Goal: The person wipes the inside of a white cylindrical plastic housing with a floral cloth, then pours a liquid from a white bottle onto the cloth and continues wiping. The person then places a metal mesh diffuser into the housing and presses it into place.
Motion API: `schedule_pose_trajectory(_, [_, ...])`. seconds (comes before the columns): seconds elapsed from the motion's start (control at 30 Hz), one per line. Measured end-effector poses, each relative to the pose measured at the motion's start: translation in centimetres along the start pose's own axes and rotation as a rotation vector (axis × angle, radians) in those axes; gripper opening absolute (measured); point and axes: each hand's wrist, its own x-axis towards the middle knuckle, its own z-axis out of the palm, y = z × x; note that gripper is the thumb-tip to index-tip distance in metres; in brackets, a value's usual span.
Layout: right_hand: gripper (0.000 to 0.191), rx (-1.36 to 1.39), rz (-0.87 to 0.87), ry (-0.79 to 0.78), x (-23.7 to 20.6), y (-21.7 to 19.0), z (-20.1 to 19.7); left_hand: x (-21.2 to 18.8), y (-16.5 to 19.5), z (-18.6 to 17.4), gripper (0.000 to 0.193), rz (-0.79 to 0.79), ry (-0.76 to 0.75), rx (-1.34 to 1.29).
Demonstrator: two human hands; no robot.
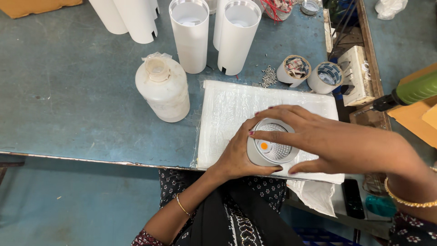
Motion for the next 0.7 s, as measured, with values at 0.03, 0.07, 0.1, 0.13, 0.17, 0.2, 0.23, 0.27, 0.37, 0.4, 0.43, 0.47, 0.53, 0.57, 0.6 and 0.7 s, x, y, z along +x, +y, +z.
schedule_pose_trajectory(0.03, [0.086, 0.037, 0.037, -0.038, -0.1, 0.3, -0.1, -0.1, -0.1, 0.1, 0.123, -0.05, -0.019, -0.057])
schedule_pose_trajectory(0.07, [0.086, 0.073, 0.071, -0.077, 0.0, 0.5, -0.2, 0.0, -0.2, 0.1, 0.124, -0.017, -0.015, -0.039])
schedule_pose_trajectory(0.1, [0.087, 0.11, 0.105, -0.116, 0.1, 0.5, -0.4, 0.3, -0.3, 0.0, 0.126, 0.015, -0.011, -0.021])
schedule_pose_trajectory(0.13, [0.088, 0.061, 0.148, -0.125, 0.4, 0.5, -0.9, 0.6, -0.3, 0.0, 0.128, 0.046, -0.005, -0.004])
schedule_pose_trajectory(0.17, [0.09, 0.011, 0.19, -0.136, 0.6, 0.3, -1.4, 1.2, -0.4, -0.2, 0.125, 0.073, -0.004, 0.014])
schedule_pose_trajectory(0.2, [0.092, -0.04, 0.233, -0.145, 1.0, 0.1, -1.9, 2.1, -0.6, -0.5, 0.122, 0.1, -0.002, 0.033])
schedule_pose_trajectory(0.23, [0.09, -0.107, 0.356, -0.129, 1.4, -0.3, -2.3, 3.1, -0.8, -0.8, 0.119, 0.127, -0.001, 0.051])
schedule_pose_trajectory(0.27, [0.09, -0.174, 0.48, -0.11, 1.8, -0.8, -2.7, 4.0, -0.9, -1.1, 0.118, 0.155, 0.018, 0.039])
schedule_pose_trajectory(0.37, [0.082, -0.328, 0.875, -0.164, 3.7, -1.7, -2.5, 5.8, -1.0, -1.7, 0.115, 0.196, 0.068, 0.03])
schedule_pose_trajectory(0.4, [0.082, -0.372, 1.01, -0.207, 4.4, -1.8, -2.0, 6.2, -1.0, -1.8, 0.115, 0.181, 0.081, 0.045])
schedule_pose_trajectory(0.43, [0.082, -0.329, 1.076, -0.213, 4.9, -1.7, -1.5, 6.5, -1.0, -2.0, 0.115, 0.166, 0.094, 0.06])
schedule_pose_trajectory(0.47, [0.081, -0.285, 1.142, -0.217, 5.3, -1.5, -0.9, 6.6, -0.9, -2.1, 0.114, 0.139, 0.09, 0.024])
schedule_pose_trajectory(0.53, [0.079, -0.224, 0.994, -0.088, 4.9, -0.6, -0.5, 6.9, -0.9, -2.4, 0.114, 0.088, 0.088, -0.044])
schedule_pose_trajectory(0.57, [0.079, -0.202, 0.778, 0.036, 4.2, 0.1, -0.7, 7.1, -1.0, -2.6, 0.115, 0.06, 0.077, -0.081])
schedule_pose_trajectory(0.6, [0.08, -0.177, 0.558, 0.151, 3.7, 0.7, -0.8, 7.3, -1.2, -2.8, 0.116, 0.029, 0.068, -0.119])
schedule_pose_trajectory(0.7, [0.084, -0.049, 0.149, 0.059, 3.3, 3.5, -1.8, 7.7, -1.5, -3.1, 0.117, 0.026, 0.038, -0.138])
